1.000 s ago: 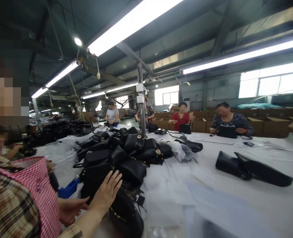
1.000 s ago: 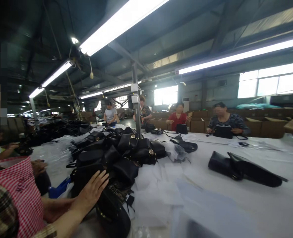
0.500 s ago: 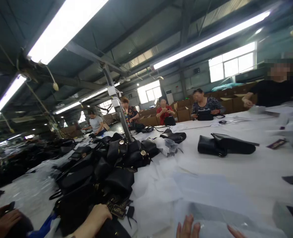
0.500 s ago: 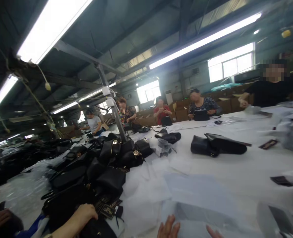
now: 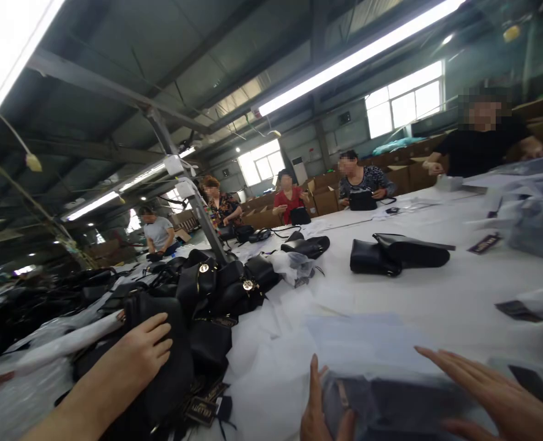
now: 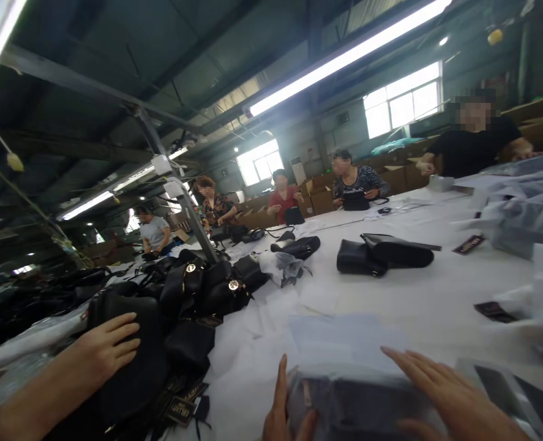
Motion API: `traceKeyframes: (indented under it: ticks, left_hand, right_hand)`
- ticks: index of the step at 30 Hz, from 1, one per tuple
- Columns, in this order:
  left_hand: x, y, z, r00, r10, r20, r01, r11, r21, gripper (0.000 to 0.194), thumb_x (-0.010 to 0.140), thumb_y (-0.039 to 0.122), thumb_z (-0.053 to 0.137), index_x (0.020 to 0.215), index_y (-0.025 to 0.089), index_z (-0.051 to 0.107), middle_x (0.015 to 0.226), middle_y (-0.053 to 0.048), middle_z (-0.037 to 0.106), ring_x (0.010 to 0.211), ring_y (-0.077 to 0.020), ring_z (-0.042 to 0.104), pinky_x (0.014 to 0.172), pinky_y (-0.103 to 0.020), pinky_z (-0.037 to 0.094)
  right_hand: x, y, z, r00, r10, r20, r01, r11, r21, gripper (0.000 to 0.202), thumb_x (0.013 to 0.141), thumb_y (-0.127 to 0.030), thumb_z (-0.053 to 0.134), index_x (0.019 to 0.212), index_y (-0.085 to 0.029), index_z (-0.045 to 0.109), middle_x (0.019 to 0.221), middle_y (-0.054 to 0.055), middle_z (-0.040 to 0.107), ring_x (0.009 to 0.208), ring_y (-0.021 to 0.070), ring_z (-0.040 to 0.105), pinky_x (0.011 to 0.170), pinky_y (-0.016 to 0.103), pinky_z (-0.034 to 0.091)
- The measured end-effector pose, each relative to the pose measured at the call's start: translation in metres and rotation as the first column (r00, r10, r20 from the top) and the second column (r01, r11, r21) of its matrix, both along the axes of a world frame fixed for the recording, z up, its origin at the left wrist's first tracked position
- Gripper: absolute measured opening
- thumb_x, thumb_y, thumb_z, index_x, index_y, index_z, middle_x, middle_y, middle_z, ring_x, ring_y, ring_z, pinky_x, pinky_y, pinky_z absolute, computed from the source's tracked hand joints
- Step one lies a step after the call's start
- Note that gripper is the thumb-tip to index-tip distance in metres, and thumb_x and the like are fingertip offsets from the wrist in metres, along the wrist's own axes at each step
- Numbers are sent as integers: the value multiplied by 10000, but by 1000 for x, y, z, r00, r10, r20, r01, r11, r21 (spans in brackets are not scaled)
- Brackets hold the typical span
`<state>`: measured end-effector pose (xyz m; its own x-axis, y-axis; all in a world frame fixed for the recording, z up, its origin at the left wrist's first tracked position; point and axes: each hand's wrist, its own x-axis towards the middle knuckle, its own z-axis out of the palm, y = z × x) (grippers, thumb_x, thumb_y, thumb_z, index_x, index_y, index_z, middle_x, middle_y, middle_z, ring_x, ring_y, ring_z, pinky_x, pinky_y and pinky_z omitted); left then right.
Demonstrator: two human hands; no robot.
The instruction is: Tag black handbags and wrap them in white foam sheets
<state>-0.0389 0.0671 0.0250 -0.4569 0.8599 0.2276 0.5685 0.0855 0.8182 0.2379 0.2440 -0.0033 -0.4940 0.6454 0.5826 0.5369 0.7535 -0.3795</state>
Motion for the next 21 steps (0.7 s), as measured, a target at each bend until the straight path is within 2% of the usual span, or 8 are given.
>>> traceKeyframes:
  ticks: [2,5,7,9,12,16,18,21]
  left_hand:
    - [3,3,7,998,28,48,-25,998,-55,872,809,384,562,1542,157,150,1308,-99,635,1180,-260,616,931,-289,515]
    - [5,4,15,993,93,76,-82,987,-136,755,866,460,509,1521,194,246,1333,-97,616,1240,-281,568,989,-368,482]
    - [2,8,17,994,93,62,-81,981,-174,682,871,516,500,1475,230,362,1361,-80,594,1278,-296,530,1022,-406,455]
    - [-2,13,19,995,91,31,-82,973,-217,663,869,570,485,1451,263,405,1359,-64,598,1266,-311,539,1017,-427,459]
    - [-4,19,33,993,108,-48,-117,965,-237,658,865,617,462,1440,300,418,1369,-38,591,1212,-316,584,991,-426,483]
    - [12,33,79,985,126,-119,-144,977,-156,632,851,614,504,1422,350,435,1301,-14,641,1118,-303,645,914,-403,532]
    - [29,49,106,990,61,-129,-67,997,-36,627,847,580,548,1422,360,433,1280,-12,653,1119,-284,644,900,-371,537]
    - [67,89,139,972,-173,-158,196,971,141,613,864,514,576,1432,346,418,1351,-21,601,1097,-249,649,904,-344,528]
  right_hand:
    - [15,-2,11,992,61,113,-42,985,-167,745,724,-520,714,1411,-355,479,1351,58,593,1171,337,602,949,455,514]
    - [20,-15,45,980,126,155,-45,895,-443,617,794,-405,671,1379,-267,532,1379,82,569,1237,303,555,1051,412,428]
    - [12,-20,67,984,157,88,-92,859,-503,537,814,-369,661,1328,-239,578,1324,81,617,1208,284,576,1037,378,424]
    - [4,-20,83,982,186,26,-145,842,-520,342,842,-323,639,1170,-235,679,1110,49,729,1033,240,665,906,305,485]
    - [0,-21,97,985,168,-24,-160,867,-472,190,855,-287,644,1018,-233,726,935,11,755,880,193,691,792,247,491]
    - [21,-26,124,992,83,-90,-107,942,-317,246,863,-302,664,1104,-265,699,1021,0,747,935,183,689,839,244,488]
    - [43,-29,143,992,-13,-125,-17,972,-236,312,865,-323,661,1172,-264,671,1097,12,734,998,194,680,891,261,489]
    - [89,-36,169,964,-228,-140,204,965,-166,347,870,-360,639,1199,-253,660,1131,14,725,1021,210,679,920,284,501]
